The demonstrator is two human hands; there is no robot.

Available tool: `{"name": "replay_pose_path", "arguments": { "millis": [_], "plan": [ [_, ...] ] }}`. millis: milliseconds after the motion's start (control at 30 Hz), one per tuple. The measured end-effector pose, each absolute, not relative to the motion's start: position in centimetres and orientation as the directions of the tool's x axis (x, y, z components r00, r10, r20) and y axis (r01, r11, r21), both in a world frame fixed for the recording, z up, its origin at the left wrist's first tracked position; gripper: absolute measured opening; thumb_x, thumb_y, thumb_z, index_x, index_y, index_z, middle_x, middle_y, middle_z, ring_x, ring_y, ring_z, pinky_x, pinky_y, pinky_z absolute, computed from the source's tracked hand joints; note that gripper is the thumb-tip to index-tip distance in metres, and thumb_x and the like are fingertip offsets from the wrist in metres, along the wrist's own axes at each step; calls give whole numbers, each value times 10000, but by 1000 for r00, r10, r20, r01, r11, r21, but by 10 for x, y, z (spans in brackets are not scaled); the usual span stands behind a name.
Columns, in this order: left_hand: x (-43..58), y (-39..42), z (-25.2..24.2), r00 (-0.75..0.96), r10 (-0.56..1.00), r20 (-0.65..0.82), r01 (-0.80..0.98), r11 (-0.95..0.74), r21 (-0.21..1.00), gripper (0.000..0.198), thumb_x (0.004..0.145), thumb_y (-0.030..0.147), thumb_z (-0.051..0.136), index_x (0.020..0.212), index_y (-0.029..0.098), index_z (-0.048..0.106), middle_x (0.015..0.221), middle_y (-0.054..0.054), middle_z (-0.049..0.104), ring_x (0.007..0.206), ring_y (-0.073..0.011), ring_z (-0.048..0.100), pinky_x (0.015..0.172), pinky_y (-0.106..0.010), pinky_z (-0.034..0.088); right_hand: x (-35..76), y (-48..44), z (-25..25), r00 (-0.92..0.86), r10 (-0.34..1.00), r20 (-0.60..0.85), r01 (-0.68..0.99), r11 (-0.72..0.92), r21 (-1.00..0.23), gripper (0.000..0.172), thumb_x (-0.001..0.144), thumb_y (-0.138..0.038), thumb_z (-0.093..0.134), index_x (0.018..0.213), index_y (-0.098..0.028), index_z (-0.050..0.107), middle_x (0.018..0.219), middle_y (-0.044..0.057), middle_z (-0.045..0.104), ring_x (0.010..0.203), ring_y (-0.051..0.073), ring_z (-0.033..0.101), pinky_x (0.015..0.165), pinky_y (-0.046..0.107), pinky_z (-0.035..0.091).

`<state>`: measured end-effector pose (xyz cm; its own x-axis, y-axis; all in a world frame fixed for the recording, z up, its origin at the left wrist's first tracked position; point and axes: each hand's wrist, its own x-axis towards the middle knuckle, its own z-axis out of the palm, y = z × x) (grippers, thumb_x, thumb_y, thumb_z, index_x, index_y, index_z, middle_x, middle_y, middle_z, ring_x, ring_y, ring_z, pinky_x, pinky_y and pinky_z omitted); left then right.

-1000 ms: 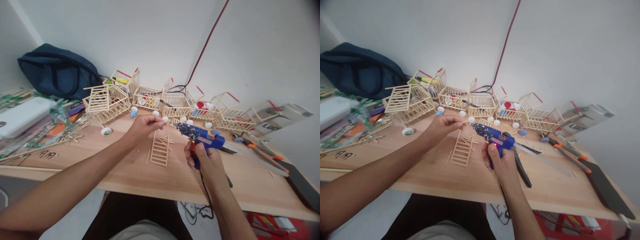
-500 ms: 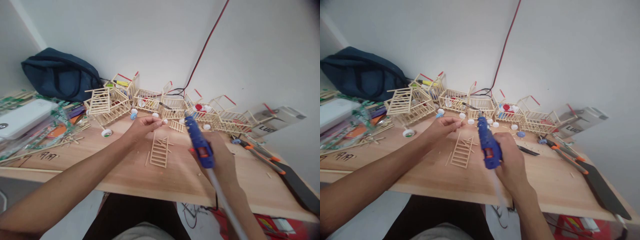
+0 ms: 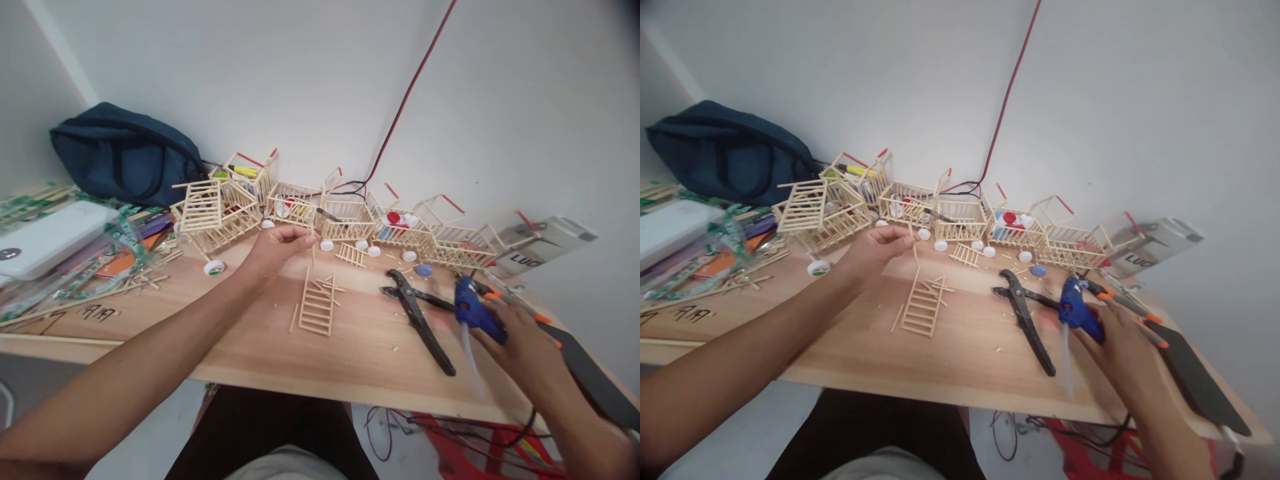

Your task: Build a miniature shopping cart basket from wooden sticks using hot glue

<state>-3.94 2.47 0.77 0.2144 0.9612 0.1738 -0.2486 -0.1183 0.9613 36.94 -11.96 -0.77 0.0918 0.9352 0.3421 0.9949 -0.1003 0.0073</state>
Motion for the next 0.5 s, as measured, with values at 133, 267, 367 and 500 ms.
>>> {"name": "replay_pose_path", "arguments": {
  "millis": [133, 267, 367, 500],
  "plan": [
    [-37, 22, 6, 237, 962, 137, -132, -108, 985, 271, 637, 425, 804, 754, 188, 743, 841, -31, 734, 818, -155, 615, 872, -327, 442, 410, -132, -25, 129, 964, 232, 992, -124, -40, 359, 759, -483, 523, 1000, -219, 562, 1029, 173, 647, 1003, 351, 631, 892, 464, 487],
    [-35, 18, 6, 273, 955, 115, -95, -93, 991, 274, 639, 427, 802, 772, 192, 752, 889, -47, 747, 885, -181, 635, 901, -343, 446, 424, -137, -32, 123, 969, 215, 987, -97, -129, 337, 765, -484, 578, 994, -237, 595, 1120, 183, 659, 1105, 361, 610, 974, 477, 455],
    [-34, 16, 5, 315, 940, 130, -114, -98, 989, 264, 655, 421, 792, 774, 189, 751, 910, -51, 749, 906, -184, 641, 917, -345, 444, 425, -139, -29, 140, 968, 206, 966, -88, -244, 306, 736, -503, 651, 941, -276, 638, 1113, 201, 670, 1133, 373, 604, 990, 485, 447],
    [-34, 15, 5, 342, 933, 114, -94, -87, 992, 271, 652, 413, 790, 772, 173, 748, 875, -53, 743, 861, -177, 638, 873, -338, 454, 425, -143, -29, 174, 952, 253, 924, -69, -376, 467, 632, -611, 710, 968, -290, 664, 1130, 228, 662, 1151, 410, 587, 943, 539, 466]
  ]
}}
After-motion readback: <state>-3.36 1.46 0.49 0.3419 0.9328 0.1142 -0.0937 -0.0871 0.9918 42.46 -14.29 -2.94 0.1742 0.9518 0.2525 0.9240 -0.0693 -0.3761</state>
